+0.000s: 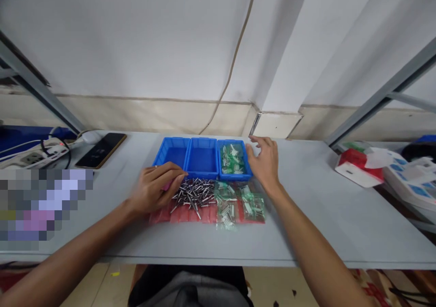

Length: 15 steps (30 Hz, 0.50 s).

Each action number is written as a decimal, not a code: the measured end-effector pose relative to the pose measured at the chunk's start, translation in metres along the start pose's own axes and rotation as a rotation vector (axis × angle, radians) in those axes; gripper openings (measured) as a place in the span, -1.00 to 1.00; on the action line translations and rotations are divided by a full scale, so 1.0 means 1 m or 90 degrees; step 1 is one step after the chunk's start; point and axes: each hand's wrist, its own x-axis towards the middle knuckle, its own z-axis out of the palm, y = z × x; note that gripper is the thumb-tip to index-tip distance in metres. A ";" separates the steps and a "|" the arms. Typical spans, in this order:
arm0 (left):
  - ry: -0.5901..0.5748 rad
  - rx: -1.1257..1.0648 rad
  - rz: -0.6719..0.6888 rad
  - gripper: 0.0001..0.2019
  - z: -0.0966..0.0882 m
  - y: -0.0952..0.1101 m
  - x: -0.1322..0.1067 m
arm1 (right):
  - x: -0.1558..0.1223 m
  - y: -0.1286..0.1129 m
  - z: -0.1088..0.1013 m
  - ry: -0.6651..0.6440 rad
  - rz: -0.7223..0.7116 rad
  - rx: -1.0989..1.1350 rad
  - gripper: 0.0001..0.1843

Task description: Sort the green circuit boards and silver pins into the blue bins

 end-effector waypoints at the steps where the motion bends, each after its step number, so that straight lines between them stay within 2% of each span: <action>1: 0.000 0.003 -0.002 -0.93 0.000 0.000 0.000 | -0.003 -0.005 -0.001 -0.012 -0.049 -0.018 -0.66; 4: 0.004 0.016 -0.004 -0.92 0.000 -0.001 0.000 | -0.012 -0.019 0.000 -0.114 -0.194 -0.062 -0.67; 7: 0.004 0.025 -0.001 -0.92 0.000 -0.002 -0.001 | -0.019 -0.027 0.002 -0.186 -0.240 -0.139 -0.61; 9: 0.001 0.024 -0.002 -0.93 0.000 -0.003 -0.001 | -0.021 -0.031 -0.001 -0.171 -0.249 -0.154 -0.61; 12: 0.002 0.024 -0.005 -0.93 0.000 -0.004 -0.002 | -0.019 -0.042 -0.016 -0.144 -0.292 -0.066 -0.72; 13: 0.003 0.024 -0.005 -0.94 -0.001 -0.004 -0.002 | -0.019 -0.046 -0.023 -0.173 -0.314 -0.025 -0.76; 15: 0.005 0.026 -0.002 -0.94 0.000 -0.004 -0.002 | -0.021 -0.055 -0.036 -0.301 -0.363 0.022 -0.81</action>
